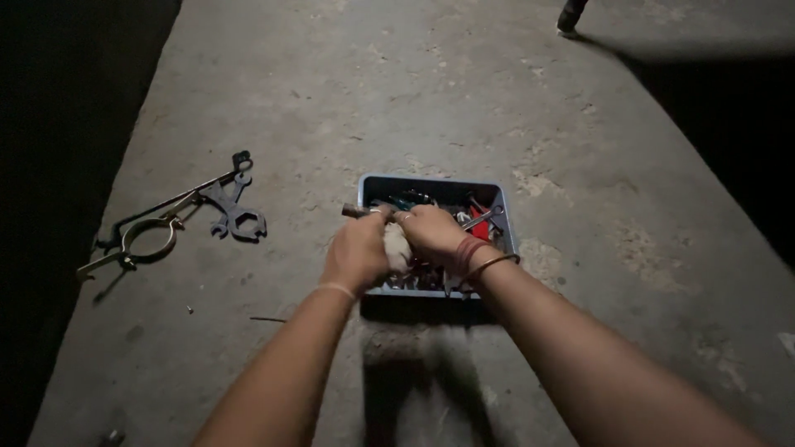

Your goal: The person cleans various metal tools, including wrenches, bolts, and brackets, with a cloth before placing them into a plastic tray.

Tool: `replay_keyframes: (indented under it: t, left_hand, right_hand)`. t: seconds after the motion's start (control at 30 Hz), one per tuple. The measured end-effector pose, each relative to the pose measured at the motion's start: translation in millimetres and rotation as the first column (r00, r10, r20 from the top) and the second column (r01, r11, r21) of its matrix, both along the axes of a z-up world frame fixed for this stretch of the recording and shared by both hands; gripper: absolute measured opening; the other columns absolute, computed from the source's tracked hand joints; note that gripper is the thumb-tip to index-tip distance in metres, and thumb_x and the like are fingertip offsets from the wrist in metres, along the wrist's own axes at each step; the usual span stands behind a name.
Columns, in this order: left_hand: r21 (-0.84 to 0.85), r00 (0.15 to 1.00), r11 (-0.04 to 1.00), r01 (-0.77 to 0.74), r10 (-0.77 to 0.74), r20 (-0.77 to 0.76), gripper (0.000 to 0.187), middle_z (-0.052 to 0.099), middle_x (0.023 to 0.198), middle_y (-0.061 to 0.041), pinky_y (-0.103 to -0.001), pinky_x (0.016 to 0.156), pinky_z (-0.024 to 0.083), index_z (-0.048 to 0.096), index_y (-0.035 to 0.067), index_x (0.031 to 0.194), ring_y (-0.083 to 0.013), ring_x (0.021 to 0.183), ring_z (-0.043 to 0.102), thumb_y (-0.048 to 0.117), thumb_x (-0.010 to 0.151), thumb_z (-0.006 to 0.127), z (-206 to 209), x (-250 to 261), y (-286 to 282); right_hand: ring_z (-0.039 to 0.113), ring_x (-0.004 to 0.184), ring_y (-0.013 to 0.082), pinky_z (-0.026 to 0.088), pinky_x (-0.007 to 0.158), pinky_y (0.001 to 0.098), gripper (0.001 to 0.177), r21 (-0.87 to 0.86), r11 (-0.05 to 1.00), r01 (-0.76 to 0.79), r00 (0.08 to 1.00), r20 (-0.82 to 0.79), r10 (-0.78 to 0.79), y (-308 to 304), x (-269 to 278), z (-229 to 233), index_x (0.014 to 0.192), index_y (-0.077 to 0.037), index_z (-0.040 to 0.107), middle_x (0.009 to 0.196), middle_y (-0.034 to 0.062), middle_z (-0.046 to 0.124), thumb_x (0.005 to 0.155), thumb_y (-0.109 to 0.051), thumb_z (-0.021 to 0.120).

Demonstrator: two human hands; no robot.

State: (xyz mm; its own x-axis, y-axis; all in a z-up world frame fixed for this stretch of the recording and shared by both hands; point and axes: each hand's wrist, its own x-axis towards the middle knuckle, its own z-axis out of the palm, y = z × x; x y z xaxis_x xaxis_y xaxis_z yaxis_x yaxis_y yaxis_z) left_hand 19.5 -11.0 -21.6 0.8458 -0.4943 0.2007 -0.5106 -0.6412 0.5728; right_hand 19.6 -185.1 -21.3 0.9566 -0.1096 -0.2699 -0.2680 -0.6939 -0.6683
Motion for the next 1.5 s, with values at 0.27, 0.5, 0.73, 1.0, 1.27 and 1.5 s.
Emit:
replay_keyframes:
  t: [0.27,0.5,0.73,1.0,1.27,1.5]
  left_hand:
    - [-0.520,0.290,0.834,-0.186,-0.459,-0.840,0.020,0.074,0.086,-0.007,-0.029,0.055,0.055,0.073,0.010,0.108,-0.0153,0.067,0.069,0.018,0.092,0.067,7.5,8.7,21.4]
    - [-0.503,0.033,0.607,-0.615,-0.618,-0.786,0.032,0.072,0.067,-0.006,-0.027,0.036,0.051,0.073,0.013,0.090,-0.0147,0.044,0.064,0.041,0.087,0.059,-43.5,23.4,2.4]
    - [-0.453,0.323,0.302,-0.839,-0.395,-0.860,0.021,0.074,0.086,-0.005,-0.035,0.060,0.061,0.070,0.010,0.101,-0.0193,0.071,0.072,0.028,0.091,0.064,-83.5,28.2,-24.8]
    - [-0.348,0.761,0.783,-0.516,0.232,-0.606,0.057,0.067,0.109,-0.020,-0.044,0.080,0.054,0.061,0.001,0.120,-0.0351,0.096,0.065,0.013,0.071,0.087,-61.6,11.8,-38.4]
    - [-0.145,0.944,0.989,0.023,0.026,0.328,0.060,0.060,0.133,-0.019,-0.044,0.102,0.051,0.053,0.010,0.139,-0.0393,0.123,0.059,0.011,0.085,0.078,-54.3,-0.6,-51.2]
    - [-0.145,0.930,0.982,0.123,-0.165,-0.329,0.042,0.075,0.094,-0.012,-0.041,0.083,0.057,0.072,0.013,0.111,-0.0303,0.090,0.072,0.021,0.071,0.084,-42.4,18.7,-38.2]
  right_hand:
    - [0.064,0.069,0.0225,0.052,0.065,0.0416,0.034,0.336,0.942,-0.025,0.999,0.041,0.012,-15.4,-11.4,-6.0,0.094,0.002,0.074,0.082,0.0146,0.070,0.098,-0.019,0.048]
    - [0.068,0.074,0.0130,0.053,0.063,0.0274,0.028,0.002,0.990,-0.140,0.753,0.649,0.106,-89.8,24.3,-145.3,0.097,-0.007,0.075,0.087,0.0025,0.070,0.103,-0.019,0.050]
    - [0.058,0.049,0.0181,0.043,0.041,0.0303,0.019,0.727,0.380,0.572,0.752,-0.279,-0.597,-53.5,-13.1,-60.5,0.100,-0.010,0.058,0.070,0.0084,0.060,0.101,-0.026,0.048]
    - [0.057,0.052,0.0123,0.043,0.044,0.0268,0.022,0.671,0.544,0.504,0.856,-0.302,-0.420,-60.2,-27.9,-56.0,0.098,-0.013,0.055,0.071,0.0028,0.065,0.104,-0.031,0.045]
    - [0.073,0.076,0.0181,0.054,0.068,0.0350,0.041,0.226,0.948,0.224,0.942,0.199,-0.270,-70.3,-1.9,-101.7,0.094,-0.001,0.075,0.081,0.0129,0.076,0.099,-0.037,0.054]
    - [0.072,0.077,0.0251,0.055,0.075,0.0364,0.040,0.056,0.998,-0.013,0.965,0.261,-0.002,-55.4,-21.9,-71.5,0.093,0.001,0.072,0.083,0.0173,0.073,0.102,-0.034,0.055]
